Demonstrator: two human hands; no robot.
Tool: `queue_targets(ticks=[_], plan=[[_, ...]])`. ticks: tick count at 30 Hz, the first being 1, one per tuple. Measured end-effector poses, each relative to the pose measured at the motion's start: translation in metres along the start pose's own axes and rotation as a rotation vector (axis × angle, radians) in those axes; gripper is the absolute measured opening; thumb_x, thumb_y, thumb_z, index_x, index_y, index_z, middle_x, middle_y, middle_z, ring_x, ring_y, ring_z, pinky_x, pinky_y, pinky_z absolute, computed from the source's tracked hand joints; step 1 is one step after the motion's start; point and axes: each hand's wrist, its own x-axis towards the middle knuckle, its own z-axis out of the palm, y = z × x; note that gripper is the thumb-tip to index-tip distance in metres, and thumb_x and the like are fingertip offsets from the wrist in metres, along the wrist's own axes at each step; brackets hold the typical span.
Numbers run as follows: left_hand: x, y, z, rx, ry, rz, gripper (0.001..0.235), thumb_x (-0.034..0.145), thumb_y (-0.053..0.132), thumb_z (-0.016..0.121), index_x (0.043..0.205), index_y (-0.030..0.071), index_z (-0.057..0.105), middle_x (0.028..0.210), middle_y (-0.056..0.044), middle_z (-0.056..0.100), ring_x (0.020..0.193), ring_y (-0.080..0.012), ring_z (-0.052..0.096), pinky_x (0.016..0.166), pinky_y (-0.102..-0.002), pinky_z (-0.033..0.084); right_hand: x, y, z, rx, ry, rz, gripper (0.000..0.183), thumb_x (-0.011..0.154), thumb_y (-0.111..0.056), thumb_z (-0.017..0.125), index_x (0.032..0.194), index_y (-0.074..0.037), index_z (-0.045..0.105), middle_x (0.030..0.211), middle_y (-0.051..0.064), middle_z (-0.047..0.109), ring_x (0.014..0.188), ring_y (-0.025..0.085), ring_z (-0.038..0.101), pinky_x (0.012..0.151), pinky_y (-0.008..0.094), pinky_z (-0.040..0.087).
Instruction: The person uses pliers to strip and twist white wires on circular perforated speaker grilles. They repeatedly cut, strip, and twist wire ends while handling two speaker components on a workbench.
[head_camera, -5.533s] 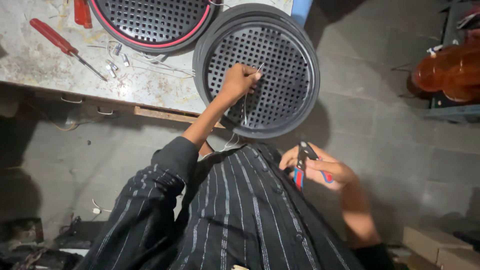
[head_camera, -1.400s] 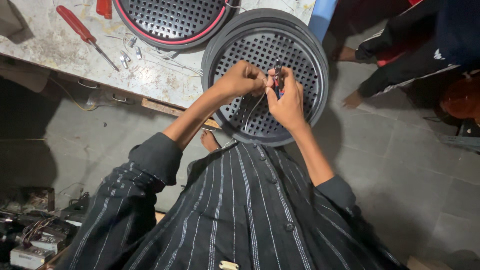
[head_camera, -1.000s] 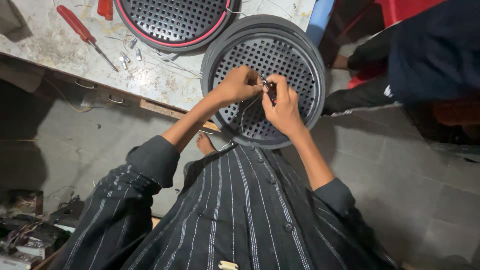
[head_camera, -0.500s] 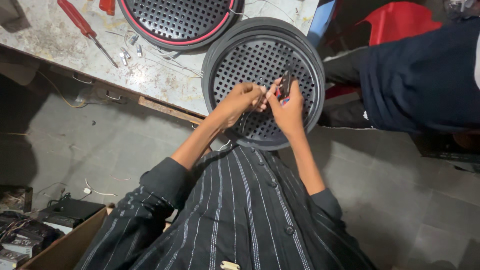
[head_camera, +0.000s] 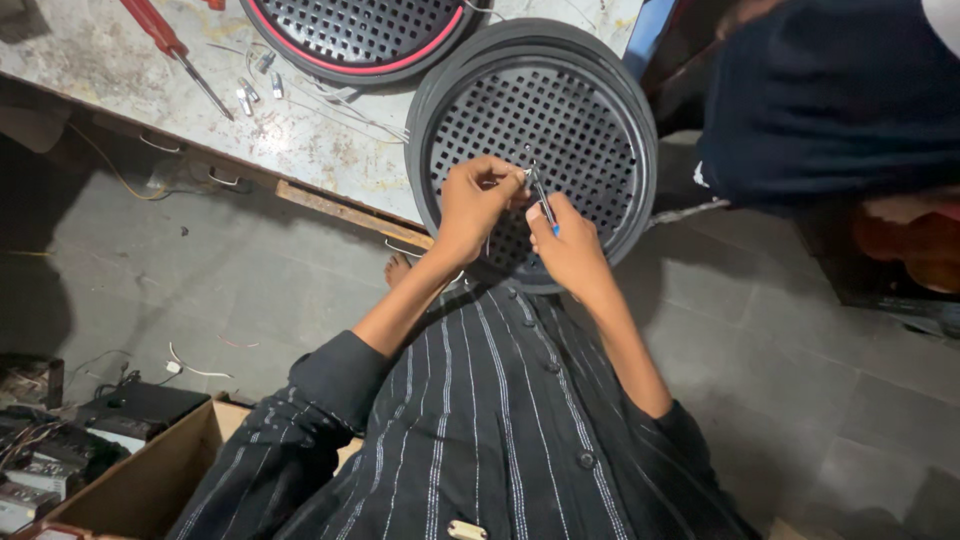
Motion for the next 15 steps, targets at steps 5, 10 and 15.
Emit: queue_targets(ticks=[5, 10, 15], plan=[[-0.006, 0.008, 0.001, 0.015, 0.011, 0.073, 0.011, 0.09, 0.008, 0.07, 0.089, -0.003, 0.073, 0.079, -0.006, 0.075, 0.07, -0.0093, 0.069, 0.066, -0.024, 0.056, 0.003, 0.004, 0.006, 0.036, -0.018, 0.014, 0.027, 0.101, -0.028, 0.059, 0.096, -0.001, 0.056, 0.074, 0.007, 0.068, 0.067, 0.015, 0.068, 0.063, 0.032, 0.057], [-0.011, 0.013, 0.005, 0.163, 0.045, 0.104, 0.011, 0.087, 0.01, 0.072, 0.085, -0.002, 0.073, 0.073, -0.003, 0.073, 0.066, -0.0062, 0.065, 0.061, -0.024, 0.051, -0.003, 0.004, 0.007, -0.066, 0.015, -0.021, 0.028, 0.102, -0.029, 0.057, 0.098, -0.002, 0.053, 0.075, 0.012, 0.067, 0.071, 0.023, 0.071, 0.065, 0.039, 0.056], [-0.014, 0.02, 0.015, 0.263, 0.01, 0.171, 0.013, 0.086, 0.011, 0.071, 0.082, -0.001, 0.071, 0.07, -0.003, 0.073, 0.065, -0.0055, 0.068, 0.062, -0.023, 0.053, -0.02, 0.001, 0.005, -0.084, 0.088, 0.003, 0.027, 0.101, -0.03, 0.055, 0.099, -0.003, 0.051, 0.076, 0.018, 0.069, 0.076, 0.035, 0.074, 0.07, 0.046, 0.053]])
